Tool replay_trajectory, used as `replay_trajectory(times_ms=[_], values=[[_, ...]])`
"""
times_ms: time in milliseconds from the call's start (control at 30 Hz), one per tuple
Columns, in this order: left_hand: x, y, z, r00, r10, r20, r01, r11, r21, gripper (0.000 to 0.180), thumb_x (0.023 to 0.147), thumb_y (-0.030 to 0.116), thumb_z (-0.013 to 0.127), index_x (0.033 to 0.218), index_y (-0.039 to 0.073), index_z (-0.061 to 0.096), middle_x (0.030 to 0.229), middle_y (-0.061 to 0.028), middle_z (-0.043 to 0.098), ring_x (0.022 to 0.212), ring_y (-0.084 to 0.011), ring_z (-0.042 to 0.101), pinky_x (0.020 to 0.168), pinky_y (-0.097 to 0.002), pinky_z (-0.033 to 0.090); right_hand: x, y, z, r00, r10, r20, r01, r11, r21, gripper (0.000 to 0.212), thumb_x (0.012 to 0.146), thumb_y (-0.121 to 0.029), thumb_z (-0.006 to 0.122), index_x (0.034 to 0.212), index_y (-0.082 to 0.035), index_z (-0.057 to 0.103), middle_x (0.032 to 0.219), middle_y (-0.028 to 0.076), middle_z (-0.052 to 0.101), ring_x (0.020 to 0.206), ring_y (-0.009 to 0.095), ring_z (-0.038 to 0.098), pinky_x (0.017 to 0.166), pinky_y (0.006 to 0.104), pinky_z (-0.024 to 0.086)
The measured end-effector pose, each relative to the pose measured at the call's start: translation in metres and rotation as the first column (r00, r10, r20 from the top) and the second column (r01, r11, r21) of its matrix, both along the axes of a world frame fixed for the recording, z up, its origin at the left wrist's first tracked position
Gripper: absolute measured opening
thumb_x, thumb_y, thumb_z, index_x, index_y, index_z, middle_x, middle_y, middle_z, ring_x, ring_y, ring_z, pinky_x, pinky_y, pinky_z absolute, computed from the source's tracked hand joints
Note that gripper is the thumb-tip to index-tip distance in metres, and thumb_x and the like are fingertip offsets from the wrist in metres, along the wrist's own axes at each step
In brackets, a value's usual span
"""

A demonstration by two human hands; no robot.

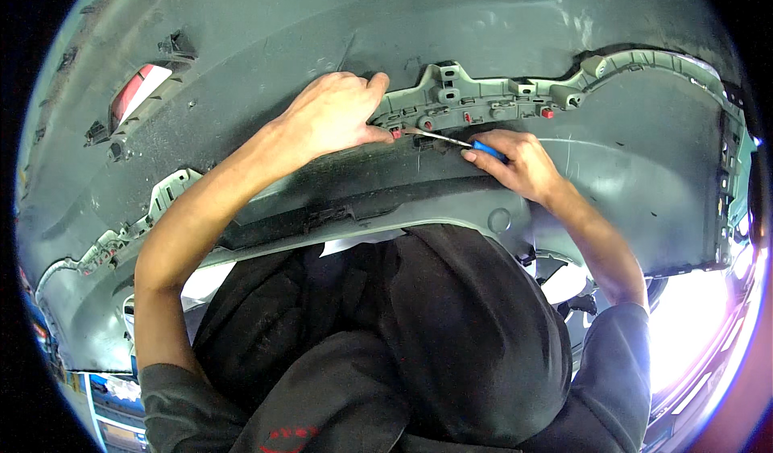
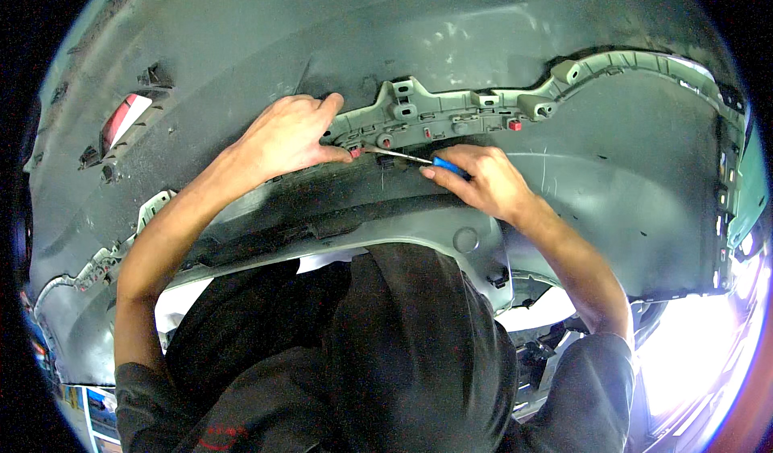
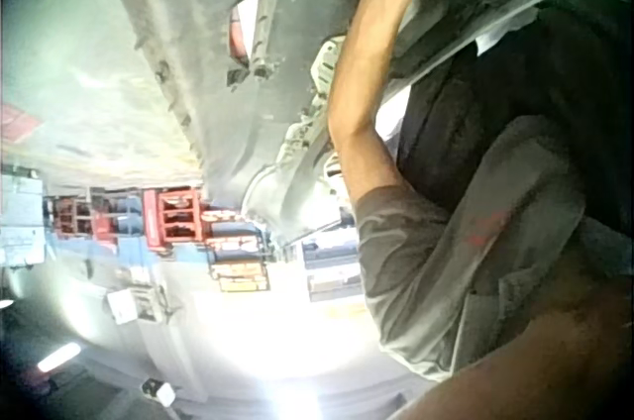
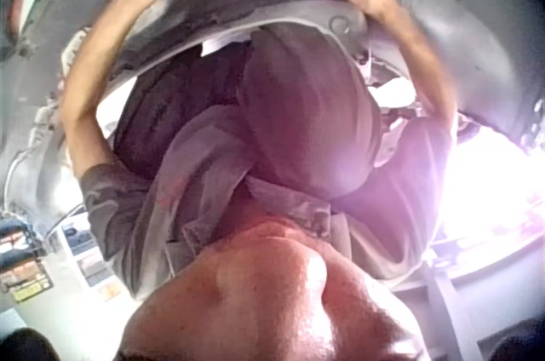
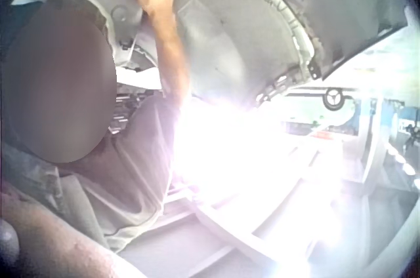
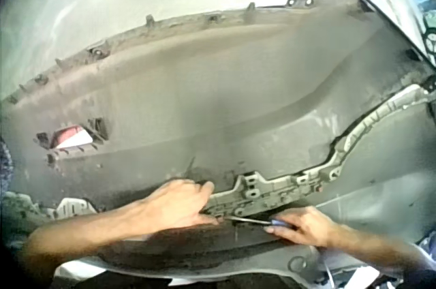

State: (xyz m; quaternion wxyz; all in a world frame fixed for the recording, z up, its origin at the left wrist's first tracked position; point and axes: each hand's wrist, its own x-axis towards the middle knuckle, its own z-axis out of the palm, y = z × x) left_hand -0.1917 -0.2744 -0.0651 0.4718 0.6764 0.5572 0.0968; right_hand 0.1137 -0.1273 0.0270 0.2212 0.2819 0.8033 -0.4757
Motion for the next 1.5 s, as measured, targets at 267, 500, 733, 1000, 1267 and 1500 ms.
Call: replay_trajectory(times_ms=[267, 500, 733, 1000, 1267, 1500], values=[[-0.002, 0.009, -0.002, 0.999, -0.012, 0.032, 0.016, 0.994, -0.104, 0.076, 0.081, 0.056, 0.091, 0.112, -0.005, 0.059, 0.077, -0.025, 0.07, 0.083, -0.0479, 0.075, 0.075, -0.0539, 0.062, 0.005, -0.002, -0.004, 0.996, 0.077, -0.055, -0.071, 0.993, 0.094, 0.038, 0.101, -0.036, 0.079, 0.115, 0.0, 0.077, 0.097, 0.017, 0.076, 0.082, 0.038, 0.075, 0.072, 0.0472, 0.061], [-0.002, 0.013, -0.003, 0.998, -0.043, 0.045, 0.049, 0.99, -0.129, 0.073, 0.084, 0.055, 0.09, 0.111, -0.005, 0.06, 0.077, -0.0262, 0.07, 0.081, -0.0478, 0.075, 0.076, -0.0546, 0.062, -0.009, 0.003, 0.008, 0.982, 0.189, 0.002, -0.187, 0.97, 0.156, 0.038, 0.102, -0.039, 0.076, 0.114, -0.003, 0.078, 0.093, 0.012, 0.074, 0.076, 0.035, 0.074, 0.067, 0.0456, 0.061], [0.009, 0.008, 0.017, 0.997, 0.059, -0.041, -0.064, 0.989, -0.135, 0.071, 0.092, 0.054, 0.083, 0.119, -0.007, 0.058, 0.085, -0.0291, 0.073, 0.091, -0.0505, 0.074, 0.086, -0.0564, 0.06, -0.018, 0.014, 0.01, 0.976, 0.215, -0.027, -0.207, 0.964, 0.166, 0.039, 0.104, -0.042, 0.073, 0.113, -0.005, 0.077, 0.094, 0.012, 0.074, 0.078, 0.035, 0.075, 0.068, 0.0468, 0.061], [0.003, 0.031, 0.027, 0.998, -0.059, -0.037, 0.041, 0.926, -0.375, 0.074, 0.089, 0.05, 0.087, 0.127, -0.005, 0.055, 0.098, -0.0311, 0.075, 0.102, -0.0512, 0.073, 0.095, -0.0566, 0.058, -0.026, 0.014, 0.021, 0.974, 0.223, 0.037, -0.226, 0.96, 0.163, 0.04, 0.101, -0.039, 0.078, 0.115, -0.001, 0.079, 0.096, 0.013, 0.075, 0.077, 0.035, 0.075, 0.068, 0.0453, 0.06], [0.013, 0.029, 0.034, 0.994, 0.072, -0.084, -0.101, 0.895, -0.435, 0.08, 0.085, 0.046, 0.09, 0.135, -0.004, 0.054, 0.109, -0.0314, 0.075, 0.11, -0.0505, 0.072, 0.101, -0.0566, 0.055, -0.037, 0.016, 0.03, 0.965, 0.254, 0.069, -0.262, 0.945, 0.196, 0.038, 0.105, -0.047, 0.069, 0.103, -0.009, 0.075, 0.088, 0.012, 0.072, 0.076, 0.036, 0.075, 0.064, 0.0487, 0.061], [0.009, 0.036, 0.035, 0.997, 0.068, -0.029, -0.073, 0.854, -0.516, 0.078, 0.085, 0.045, 0.09, 0.136, -0.001, 0.056, 0.109, -0.0299, 0.076, 0.111, -0.0493, 0.073, 0.1, -0.0565, 0.056, -0.052, 0.018, 0.04, 0.949, 0.282, 0.14, -0.306, 0.93, 0.201, 0.038, 0.101, -0.042, 0.077, 0.113, -0.006, 0.079, 0.089, 0.01, 0.071, 0.071, 0.034, 0.072, 0.064, 0.0462, 0.058]])
